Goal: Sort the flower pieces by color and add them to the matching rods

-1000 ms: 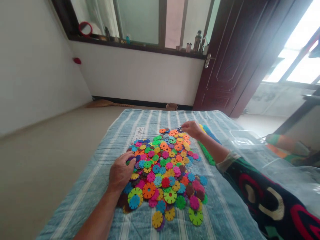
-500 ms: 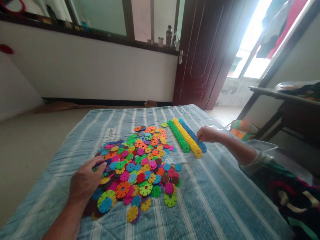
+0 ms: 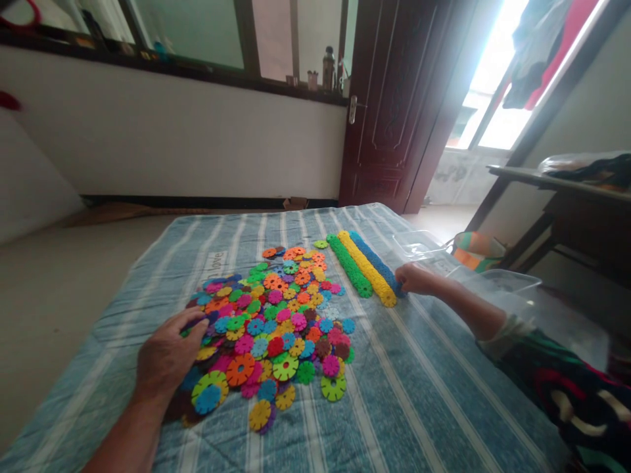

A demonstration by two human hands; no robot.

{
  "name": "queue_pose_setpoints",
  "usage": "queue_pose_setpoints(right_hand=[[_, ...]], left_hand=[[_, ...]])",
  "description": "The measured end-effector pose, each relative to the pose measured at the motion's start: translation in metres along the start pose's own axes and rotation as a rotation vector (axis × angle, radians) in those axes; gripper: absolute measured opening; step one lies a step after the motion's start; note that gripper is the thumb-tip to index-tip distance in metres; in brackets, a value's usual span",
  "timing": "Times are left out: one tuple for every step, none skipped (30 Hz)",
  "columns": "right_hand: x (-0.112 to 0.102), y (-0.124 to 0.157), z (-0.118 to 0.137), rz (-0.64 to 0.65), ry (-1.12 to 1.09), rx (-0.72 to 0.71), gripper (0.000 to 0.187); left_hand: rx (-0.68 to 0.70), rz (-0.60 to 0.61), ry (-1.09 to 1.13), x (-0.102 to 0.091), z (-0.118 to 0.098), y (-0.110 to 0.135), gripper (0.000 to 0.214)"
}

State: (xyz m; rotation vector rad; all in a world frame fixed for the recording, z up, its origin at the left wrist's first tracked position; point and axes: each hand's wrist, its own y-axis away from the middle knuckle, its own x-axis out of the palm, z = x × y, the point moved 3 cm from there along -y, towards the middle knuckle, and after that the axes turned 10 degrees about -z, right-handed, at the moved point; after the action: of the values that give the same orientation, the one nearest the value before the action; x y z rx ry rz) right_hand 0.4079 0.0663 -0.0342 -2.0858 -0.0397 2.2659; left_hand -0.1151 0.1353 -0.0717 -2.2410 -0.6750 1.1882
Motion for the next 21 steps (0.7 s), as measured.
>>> queue_pose_setpoints(right_hand=[[0.003,0.001,-0.002,-0.012,-0.002,0.021,0.025],[0.005,0.002,-0.003,-0.023,-0.005,0.042,0.032],[0.008,0.003,-0.004,-0.034,-0.010,0.063,0.039],[0.010,0.005,-0.004,-0.043,-0.016,0.083,0.047],[0.012,0.006,-0.004,-0.050,-0.024,0.100,0.052],[0.013,0.007,-0.004,-0.057,-0.032,0.113,0.056],[0.014,0.007,-0.004,-0.064,-0.041,0.123,0.058],[0.015,0.007,-0.004,-0.071,-0.050,0.130,0.058],[0.016,0.007,-0.004,-0.079,-0.058,0.135,0.058],[0.016,0.006,-0.004,-0.086,-0.065,0.139,0.058],[0.017,0.006,-0.005,-0.092,-0.073,0.139,0.057],[0.017,0.005,-0.004,-0.098,-0.080,0.138,0.057],[0.017,0.004,-0.004,-0.104,-0.086,0.135,0.057],[0.018,0.004,-0.004,-0.110,-0.092,0.131,0.057],[0.018,0.003,-0.004,-0.116,-0.097,0.126,0.058],[0.018,0.003,-0.003,-0.122,-0.102,0.122,0.058],[0.018,0.004,-0.003,-0.126,-0.110,0.118,0.060],[0.019,0.004,-0.002,-0.123,-0.118,0.119,0.061],[0.019,0.005,-0.002,-0.117,-0.126,0.118,0.061],[0.019,0.005,-0.002,-0.108,-0.133,0.119,0.062],[0.019,0.006,-0.002,-0.094,-0.140,0.121,0.062]], left_hand=[[-0.005,0.000,0.000,0.000,0.000,0.000,0.021],[-0.009,0.004,-0.001,0.000,0.000,0.000,0.021],[-0.015,0.010,-0.004,0.000,0.000,0.000,0.022],[-0.022,0.022,-0.008,0.000,0.000,0.001,0.024],[-0.030,0.039,-0.012,0.000,-0.001,0.001,0.026],[-0.040,0.054,-0.015,0.000,-0.001,0.001,0.028],[-0.049,0.067,-0.017,0.000,-0.001,0.001,0.029],[-0.055,0.074,-0.017,0.000,-0.001,0.001,0.029],[-0.058,0.074,-0.016,0.000,-0.001,0.001,0.029],[-0.056,0.068,-0.012,0.000,-0.001,0.001,0.028],[-0.052,0.058,-0.007,0.000,-0.001,0.001,0.027],[-0.046,0.049,0.000,0.000,-0.001,0.001,0.026],[-0.041,0.042,0.007,0.000,-0.001,0.001,0.025],[-0.039,0.039,0.013,0.000,-0.002,0.001,0.024],[-0.039,0.042,0.018,-0.001,-0.002,0.002,0.024],[-0.044,0.047,0.021,-0.002,-0.003,0.002,0.024],[-0.049,0.061,0.023,-0.002,-0.005,0.003,0.024],[-0.058,0.080,0.025,-0.003,-0.007,0.003,0.026],[-0.065,0.097,0.025,-0.004,-0.009,0.004,0.027],[-0.073,0.117,0.024,-0.005,-0.011,0.004,0.029],[-0.083,0.137,0.021,-0.006,-0.014,0.004,0.032]])
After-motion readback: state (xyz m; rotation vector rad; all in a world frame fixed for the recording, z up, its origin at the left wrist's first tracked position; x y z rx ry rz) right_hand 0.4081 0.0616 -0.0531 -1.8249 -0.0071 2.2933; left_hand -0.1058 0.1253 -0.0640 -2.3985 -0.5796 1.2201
